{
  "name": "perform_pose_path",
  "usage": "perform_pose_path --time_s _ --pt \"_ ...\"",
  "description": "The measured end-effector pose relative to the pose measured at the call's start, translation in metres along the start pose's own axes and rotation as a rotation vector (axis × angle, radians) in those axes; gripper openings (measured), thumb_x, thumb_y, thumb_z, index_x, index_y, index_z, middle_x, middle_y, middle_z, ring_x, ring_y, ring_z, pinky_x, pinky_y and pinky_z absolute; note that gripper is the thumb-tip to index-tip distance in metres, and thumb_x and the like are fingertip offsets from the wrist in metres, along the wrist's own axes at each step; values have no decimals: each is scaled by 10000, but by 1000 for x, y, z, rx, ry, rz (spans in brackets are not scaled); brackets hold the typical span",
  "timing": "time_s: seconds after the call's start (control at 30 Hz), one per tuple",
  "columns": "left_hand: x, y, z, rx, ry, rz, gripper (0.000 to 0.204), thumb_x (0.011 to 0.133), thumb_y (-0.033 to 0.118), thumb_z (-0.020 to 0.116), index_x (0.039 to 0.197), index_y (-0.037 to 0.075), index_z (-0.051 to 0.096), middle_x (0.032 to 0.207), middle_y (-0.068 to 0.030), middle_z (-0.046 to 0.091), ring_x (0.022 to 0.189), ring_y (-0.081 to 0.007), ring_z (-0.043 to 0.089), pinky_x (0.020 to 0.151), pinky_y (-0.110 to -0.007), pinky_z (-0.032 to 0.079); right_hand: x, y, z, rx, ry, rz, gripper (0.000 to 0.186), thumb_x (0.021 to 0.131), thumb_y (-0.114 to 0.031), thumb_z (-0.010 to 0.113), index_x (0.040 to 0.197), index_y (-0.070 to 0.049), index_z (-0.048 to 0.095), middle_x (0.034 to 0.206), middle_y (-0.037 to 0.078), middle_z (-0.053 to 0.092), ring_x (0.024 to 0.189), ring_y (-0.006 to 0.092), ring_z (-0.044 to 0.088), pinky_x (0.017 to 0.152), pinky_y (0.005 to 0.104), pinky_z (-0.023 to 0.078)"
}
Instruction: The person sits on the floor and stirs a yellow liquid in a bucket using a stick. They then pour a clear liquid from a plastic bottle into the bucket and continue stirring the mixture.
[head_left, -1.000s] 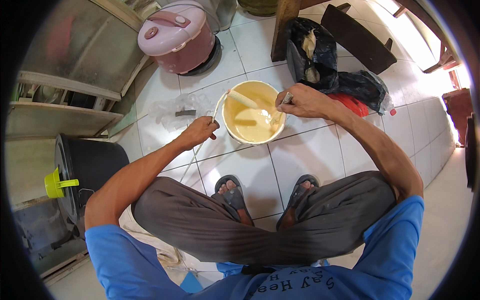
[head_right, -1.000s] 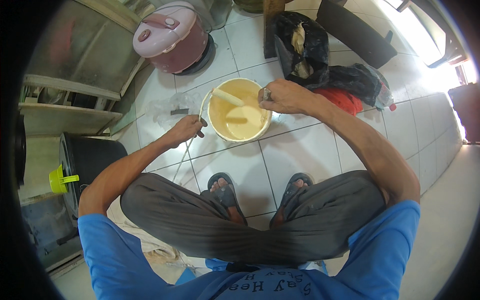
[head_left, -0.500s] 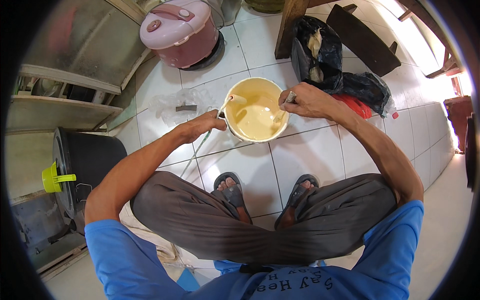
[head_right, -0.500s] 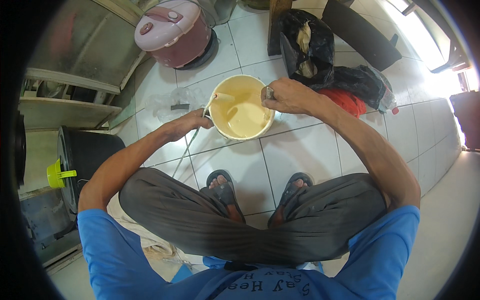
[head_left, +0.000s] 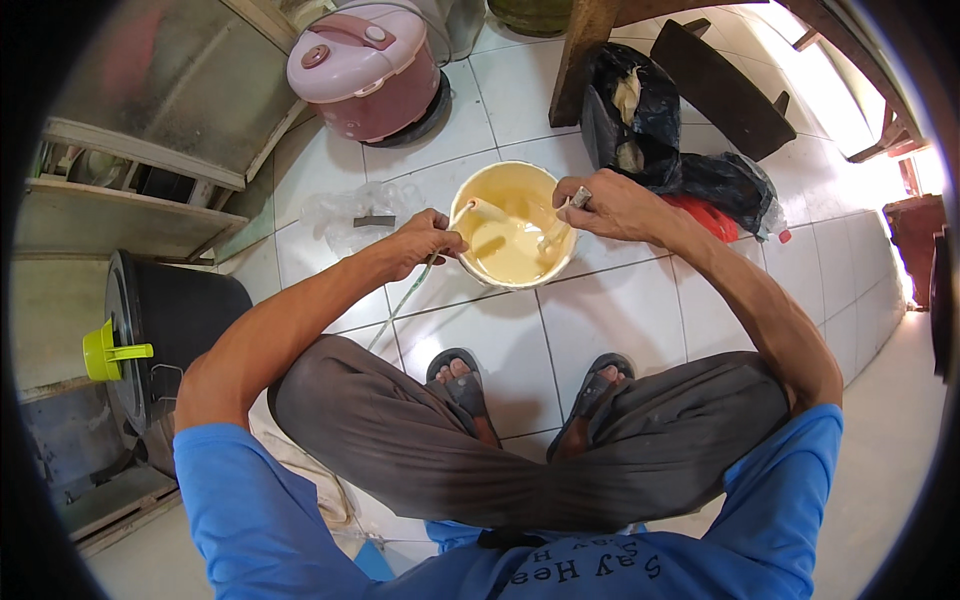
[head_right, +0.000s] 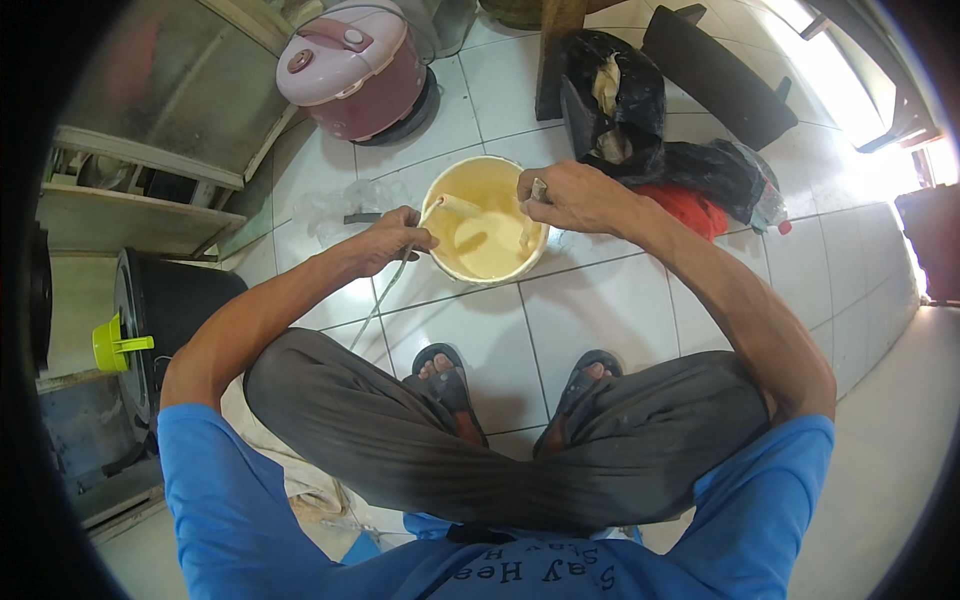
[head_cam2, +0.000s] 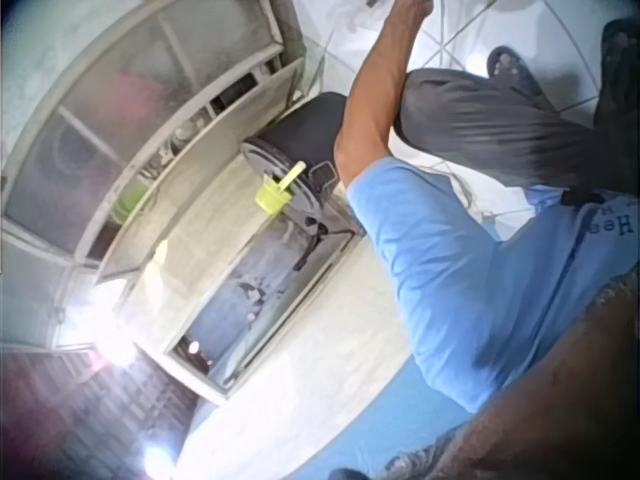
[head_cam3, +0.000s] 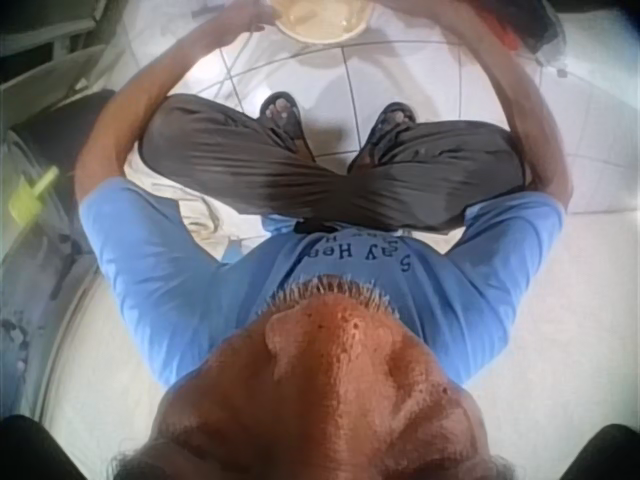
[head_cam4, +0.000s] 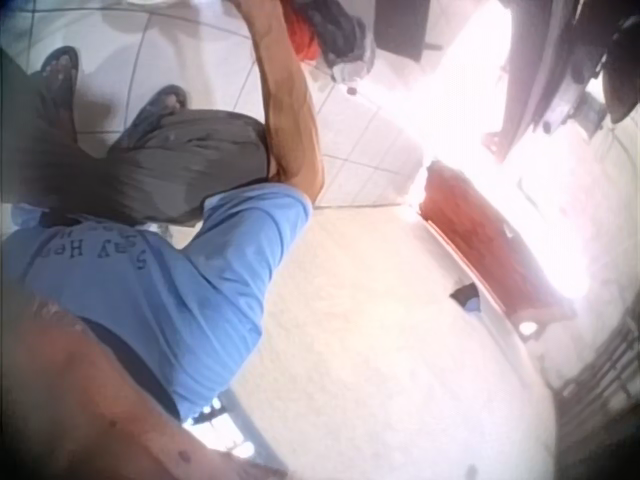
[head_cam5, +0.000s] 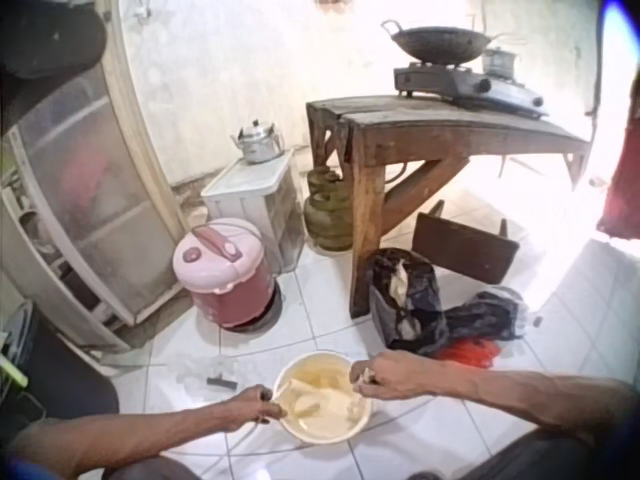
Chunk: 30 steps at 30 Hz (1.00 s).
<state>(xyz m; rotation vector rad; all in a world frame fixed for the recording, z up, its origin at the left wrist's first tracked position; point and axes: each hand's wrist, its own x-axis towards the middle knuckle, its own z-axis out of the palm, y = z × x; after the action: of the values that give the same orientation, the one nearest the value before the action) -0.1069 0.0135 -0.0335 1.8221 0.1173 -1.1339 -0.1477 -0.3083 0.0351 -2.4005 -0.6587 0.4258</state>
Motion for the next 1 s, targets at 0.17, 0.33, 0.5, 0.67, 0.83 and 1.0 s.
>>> perform_pose_path --time_s 0.17,0.33,0.5,0.67,0.83,1.0 --pt "-6 7 0 6 -20 -36 519 780 217 771 1147 -21 492 1046 -124 583 978 -210 600 867 -378 500 -1 -5 -6 -33 18 9 341 926 -304 600 1039 13 659 729 248 656 702 359 660 718 431 514" --pt "-9 12 -3 18 -32 -17 514 763 214 783 1123 -16 498 1056 -131 573 974 -210 598 831 -378 520 -4 -4 -12 -41 -24 15 368 926 -315 610 1086 11 667 787 266 684 696 359 659 734 421 529" --pt "-14 17 -7 56 68 68 445 744 183 802 1039 6 519 960 -107 583 863 -184 592 741 -349 525 1 -15 -10 -45 -15 42 355 937 -299 600 1113 2 671 881 241 707 742 361 672 755 427 532" --pt "-22 28 -1 88 103 120 458 731 154 818 1037 0 514 963 -107 577 854 -186 601 694 -331 544 2 -7 -2 -153 114 -136 293 937 -240 600 1112 -20 686 1023 176 707 888 362 675 817 436 528" --pt "-26 33 -3 111 87 129 541 723 144 838 1111 -28 503 1030 -118 572 921 -208 616 712 -343 564 2 -15 4 -156 135 -215 277 911 -215 625 1102 -28 696 1010 167 702 898 360 673 812 443 534" --pt "-29 35 -4 167 86 141 538 729 143 837 1116 -38 510 1042 -136 580 918 -212 621 718 -342 562 -4 -10 16 -265 56 -181 275 904 -187 618 1113 -24 692 1048 156 696 895 354 677 817 449 536"
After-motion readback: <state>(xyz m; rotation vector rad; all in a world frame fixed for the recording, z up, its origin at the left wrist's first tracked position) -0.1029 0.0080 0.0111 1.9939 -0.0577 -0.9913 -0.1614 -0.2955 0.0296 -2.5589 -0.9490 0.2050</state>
